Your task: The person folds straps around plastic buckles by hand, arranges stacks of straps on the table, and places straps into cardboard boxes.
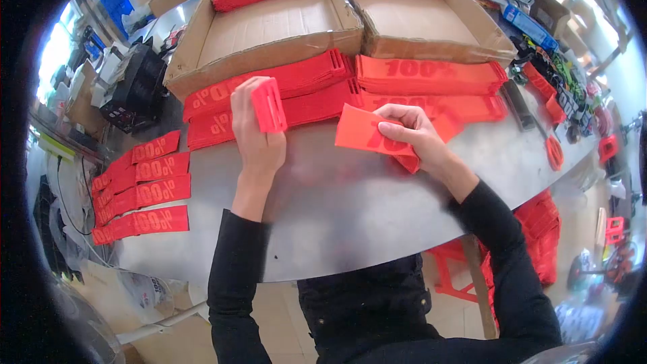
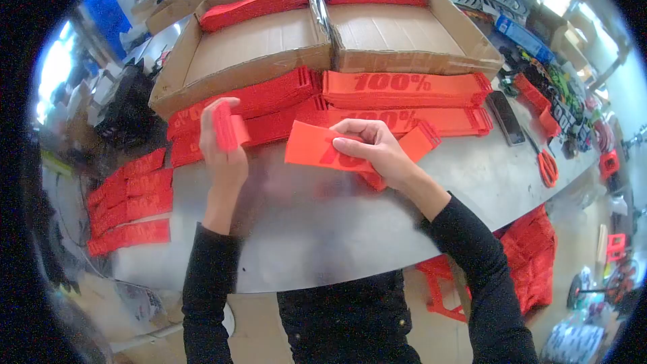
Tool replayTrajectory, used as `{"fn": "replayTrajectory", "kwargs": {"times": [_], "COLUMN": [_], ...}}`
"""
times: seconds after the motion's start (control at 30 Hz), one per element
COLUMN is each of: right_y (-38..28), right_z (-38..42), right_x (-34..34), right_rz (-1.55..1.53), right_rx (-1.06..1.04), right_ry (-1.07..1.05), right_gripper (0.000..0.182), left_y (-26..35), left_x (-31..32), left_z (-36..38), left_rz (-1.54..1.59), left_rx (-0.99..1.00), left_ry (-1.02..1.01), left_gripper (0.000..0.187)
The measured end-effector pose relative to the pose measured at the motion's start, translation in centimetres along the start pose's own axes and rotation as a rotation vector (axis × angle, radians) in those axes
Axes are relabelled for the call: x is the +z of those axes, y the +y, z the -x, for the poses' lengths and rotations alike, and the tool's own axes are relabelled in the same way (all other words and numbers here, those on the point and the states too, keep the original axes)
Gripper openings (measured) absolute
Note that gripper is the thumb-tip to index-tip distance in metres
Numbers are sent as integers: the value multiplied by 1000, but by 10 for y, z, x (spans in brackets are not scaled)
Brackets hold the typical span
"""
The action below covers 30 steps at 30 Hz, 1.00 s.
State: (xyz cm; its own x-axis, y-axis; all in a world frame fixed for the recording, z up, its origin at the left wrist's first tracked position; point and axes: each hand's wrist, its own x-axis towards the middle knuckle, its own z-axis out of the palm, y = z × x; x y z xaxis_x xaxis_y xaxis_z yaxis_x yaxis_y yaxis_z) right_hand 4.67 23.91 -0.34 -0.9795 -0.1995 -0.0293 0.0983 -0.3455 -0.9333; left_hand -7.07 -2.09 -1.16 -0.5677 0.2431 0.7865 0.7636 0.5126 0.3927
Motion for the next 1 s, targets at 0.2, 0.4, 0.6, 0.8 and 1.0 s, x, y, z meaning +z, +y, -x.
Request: {"fn": "replayTrajectory", "kwargs": {"times": [0.2, 0.4, 0.6, 0.8, 1.0], "right_y": [5, 1, 7, 7, 3], "right_z": [0, 2, 2, 3, 3], "right_x": [-4, -6, -10, -6, -3], "right_rz": [-61, -82, -216, -216, -227], "right_rx": [40, 53, 24, 53, 67], "right_ry": [26, -26, -60, -43, -19], "right_gripper": [27, 29, 27, 27, 27], "left_y": [54, 78, 74, 73, 71], "left_x": [-18, -14, -14, -9, -7], "left_z": [-6, 3, 6, 8, 11], "left_rz": [224, 293, 288, 377, 486], "left_rx": [112, 42, 70, 81, 68], "left_ry": [-74, -333, -363, -355, -408], "left_gripper": [47, 64, 80, 77, 72]}}
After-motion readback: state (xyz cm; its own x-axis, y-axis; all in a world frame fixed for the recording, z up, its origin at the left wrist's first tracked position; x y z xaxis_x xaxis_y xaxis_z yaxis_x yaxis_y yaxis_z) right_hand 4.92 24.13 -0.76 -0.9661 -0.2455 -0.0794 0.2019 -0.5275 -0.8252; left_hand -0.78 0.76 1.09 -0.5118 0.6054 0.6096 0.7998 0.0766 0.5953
